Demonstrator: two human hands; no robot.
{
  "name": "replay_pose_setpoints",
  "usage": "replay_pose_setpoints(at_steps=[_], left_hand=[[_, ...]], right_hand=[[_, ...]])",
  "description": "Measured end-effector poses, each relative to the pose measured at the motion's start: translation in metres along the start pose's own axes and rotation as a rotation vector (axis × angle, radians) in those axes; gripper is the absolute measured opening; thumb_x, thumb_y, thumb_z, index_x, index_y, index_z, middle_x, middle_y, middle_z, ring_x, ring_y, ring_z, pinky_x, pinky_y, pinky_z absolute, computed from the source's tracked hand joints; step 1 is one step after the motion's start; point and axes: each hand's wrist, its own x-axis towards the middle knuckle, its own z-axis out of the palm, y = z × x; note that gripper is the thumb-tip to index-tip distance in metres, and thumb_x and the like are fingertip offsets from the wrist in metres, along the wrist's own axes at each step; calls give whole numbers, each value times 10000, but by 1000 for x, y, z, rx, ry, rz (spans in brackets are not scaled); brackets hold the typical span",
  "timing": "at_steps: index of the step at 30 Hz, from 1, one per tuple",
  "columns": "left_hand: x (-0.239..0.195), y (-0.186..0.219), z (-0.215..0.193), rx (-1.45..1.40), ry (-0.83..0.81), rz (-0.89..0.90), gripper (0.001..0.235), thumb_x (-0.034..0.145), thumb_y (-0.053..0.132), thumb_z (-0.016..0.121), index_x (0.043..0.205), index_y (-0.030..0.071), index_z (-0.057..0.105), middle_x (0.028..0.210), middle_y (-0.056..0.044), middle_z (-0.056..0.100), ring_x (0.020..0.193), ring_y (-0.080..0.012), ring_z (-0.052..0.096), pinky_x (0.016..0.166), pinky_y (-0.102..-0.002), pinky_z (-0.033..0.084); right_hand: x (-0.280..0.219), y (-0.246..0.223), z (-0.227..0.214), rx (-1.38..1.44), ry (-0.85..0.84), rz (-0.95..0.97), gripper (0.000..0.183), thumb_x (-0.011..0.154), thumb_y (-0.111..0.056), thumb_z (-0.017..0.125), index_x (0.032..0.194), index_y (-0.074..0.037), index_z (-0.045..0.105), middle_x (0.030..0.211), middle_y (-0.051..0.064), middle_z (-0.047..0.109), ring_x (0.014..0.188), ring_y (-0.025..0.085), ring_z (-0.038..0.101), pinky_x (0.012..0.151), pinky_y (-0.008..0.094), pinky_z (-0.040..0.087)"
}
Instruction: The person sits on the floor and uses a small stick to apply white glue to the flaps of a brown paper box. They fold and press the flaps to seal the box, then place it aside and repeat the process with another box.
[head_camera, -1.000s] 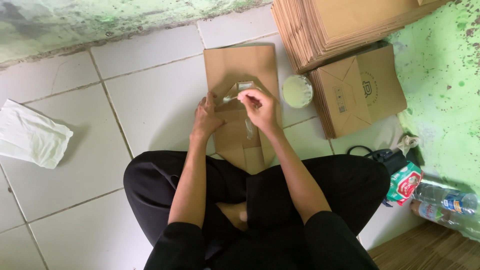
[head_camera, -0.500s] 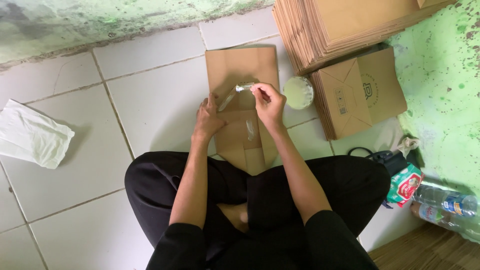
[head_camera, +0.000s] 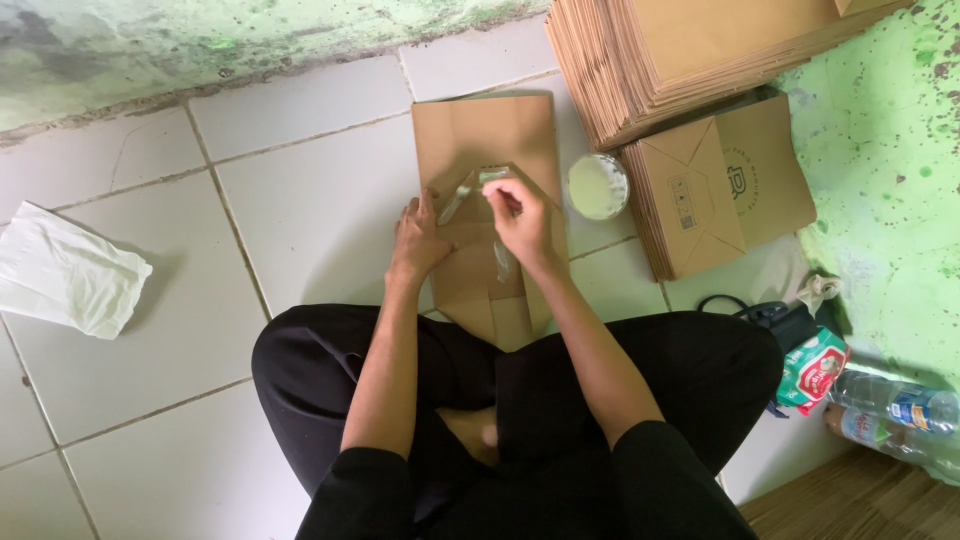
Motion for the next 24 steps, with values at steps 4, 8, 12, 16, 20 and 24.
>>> replay_pose_setpoints(at_steps=[4,8,12,16,20,24], left_hand=[[1,0,2,37,3,-6,876,663,63,922,1378,92,417,1153,-210,613,1159,-425,606,977,-566,477],[-6,3,3,89,-22,-20,894,668,105,920,1405,96,415,1215,-207,587,1195,-407,566,1008,-561,448],[-8,2,5,222,-55,26,1125,542,245,998,1470,124,375,1290,-190,535,1237,-391,518,1033,-573,429],[-12,17,-3,198,-25,20,1120,585,203,1001,1493,42,366,1300,-245,531,1252,-410,508,1053,-578,413],[-12,26,-15,85,94,24,1119,600,106,981,1499,-39,332,1304,-287,504,1267,-487,468,1037,-633,416],[-11,30,-19,2,173,58,1094,622,59,963,1486,-133,320,1310,-318,454,1263,-545,433,1020,-675,428]], right_hand=[[11,8,-15,-1,78,-12,159,938,97,682,957,-47,746,889,126,773,828,223,759,737,328,627],[16,13,-25,88,198,16,89,933,71,705,967,-7,730,874,165,776,809,220,768,742,316,643],[27,25,-47,170,272,39,48,952,25,715,982,-1,688,870,173,768,804,215,754,759,302,643],[31,28,-79,171,373,79,118,969,-32,726,1052,20,660,967,208,754,865,254,762,775,342,654],[38,20,-110,201,594,204,184,925,-107,783,1040,-1,684,948,177,740,820,224,775,755,293,670],[34,9,-144,150,604,238,196,934,-104,780,1046,22,681,956,188,739,840,236,794,771,301,676]])
